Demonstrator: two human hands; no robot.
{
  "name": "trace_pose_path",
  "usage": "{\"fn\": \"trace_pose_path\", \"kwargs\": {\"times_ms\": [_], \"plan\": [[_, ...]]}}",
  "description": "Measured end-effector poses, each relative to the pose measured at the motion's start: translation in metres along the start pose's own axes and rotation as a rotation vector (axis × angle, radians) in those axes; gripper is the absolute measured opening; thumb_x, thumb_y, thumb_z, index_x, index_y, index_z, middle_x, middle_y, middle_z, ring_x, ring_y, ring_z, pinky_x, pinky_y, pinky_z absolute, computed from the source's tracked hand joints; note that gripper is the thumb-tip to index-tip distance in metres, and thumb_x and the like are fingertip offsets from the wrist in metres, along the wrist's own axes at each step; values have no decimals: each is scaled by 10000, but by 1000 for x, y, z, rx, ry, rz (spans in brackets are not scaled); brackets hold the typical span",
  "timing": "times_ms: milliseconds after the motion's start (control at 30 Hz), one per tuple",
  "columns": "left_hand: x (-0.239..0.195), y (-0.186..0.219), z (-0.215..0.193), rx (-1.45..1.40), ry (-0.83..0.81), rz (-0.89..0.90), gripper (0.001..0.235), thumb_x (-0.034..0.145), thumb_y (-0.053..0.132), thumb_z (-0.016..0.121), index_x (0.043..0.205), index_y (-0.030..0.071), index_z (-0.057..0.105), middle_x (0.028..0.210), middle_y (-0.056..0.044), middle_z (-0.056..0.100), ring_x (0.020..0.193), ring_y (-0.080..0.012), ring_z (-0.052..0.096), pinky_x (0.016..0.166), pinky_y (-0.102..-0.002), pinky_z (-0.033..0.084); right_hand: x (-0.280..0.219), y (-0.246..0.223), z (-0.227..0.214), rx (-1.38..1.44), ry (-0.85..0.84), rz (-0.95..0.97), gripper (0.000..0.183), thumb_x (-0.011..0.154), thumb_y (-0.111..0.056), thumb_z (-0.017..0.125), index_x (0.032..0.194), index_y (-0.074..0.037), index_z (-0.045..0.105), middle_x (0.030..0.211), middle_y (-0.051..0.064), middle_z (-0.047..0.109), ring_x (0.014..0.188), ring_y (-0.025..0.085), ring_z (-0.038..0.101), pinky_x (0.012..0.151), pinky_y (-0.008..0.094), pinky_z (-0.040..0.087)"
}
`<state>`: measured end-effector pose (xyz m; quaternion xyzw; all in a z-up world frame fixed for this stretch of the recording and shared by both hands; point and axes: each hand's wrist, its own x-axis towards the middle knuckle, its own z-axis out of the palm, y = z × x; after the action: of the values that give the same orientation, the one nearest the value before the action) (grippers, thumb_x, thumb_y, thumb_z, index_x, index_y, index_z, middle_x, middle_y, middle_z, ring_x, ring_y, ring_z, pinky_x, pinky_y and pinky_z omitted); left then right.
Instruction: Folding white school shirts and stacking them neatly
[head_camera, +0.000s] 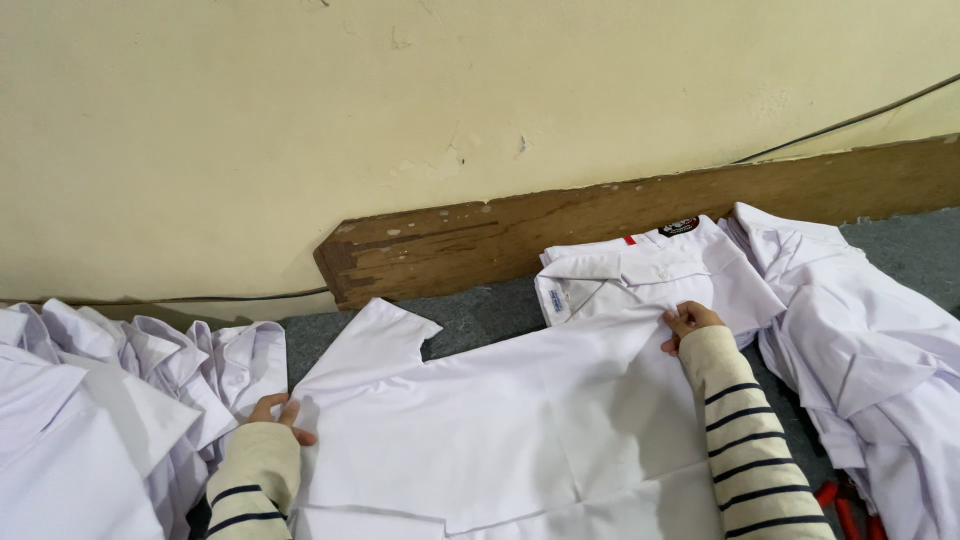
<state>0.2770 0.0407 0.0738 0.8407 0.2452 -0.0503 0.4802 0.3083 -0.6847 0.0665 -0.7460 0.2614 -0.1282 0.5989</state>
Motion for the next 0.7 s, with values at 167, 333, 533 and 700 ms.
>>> {"fn": "trace_pose_path", "kwargs": {"times_ms": [167, 333, 533, 700], "plan": [[16, -3, 2, -21, 15, -60, 476, 1052, 339, 578, 1500, 216, 475, 705, -192, 789, 831, -293, 728, 890, -373, 466, -17, -17, 0, -32, 11, 19, 212, 994, -188, 712, 933, -85, 536, 553, 144, 507, 481, 272, 643, 421, 371, 514], [14, 2, 12, 29, 153, -2, 334, 1050, 339, 560, 1354, 214, 622, 627, -124, 770, 784, -200, 730, 893, -329, 487, -19, -17, 1, -45, 16, -20, 319, 1002, -165, 695, 802, -120, 451, 521, 127, 475, 454, 253, 626, 384, 342, 469], [26, -4, 18, 129, 233, 28, 276, 1063, 421, 538, 1200, 246, 703, 548, -32, 737, 611, -146, 687, 761, -294, 511, -15, -13, 2, 3, 39, 55, 249, 994, -184, 716, 905, -144, 488, 587, 115, 463, 485, 258, 633, 429, 376, 522], [62, -30, 20, 140, 162, 147, 300, 1006, 408, 614, 1192, 196, 719, 561, -39, 752, 602, -159, 735, 748, -268, 518, -17, -15, 1, -15, 19, 33, 167, 1019, -191, 683, 994, -117, 535, 602, 140, 504, 535, 269, 664, 438, 374, 514]]}}
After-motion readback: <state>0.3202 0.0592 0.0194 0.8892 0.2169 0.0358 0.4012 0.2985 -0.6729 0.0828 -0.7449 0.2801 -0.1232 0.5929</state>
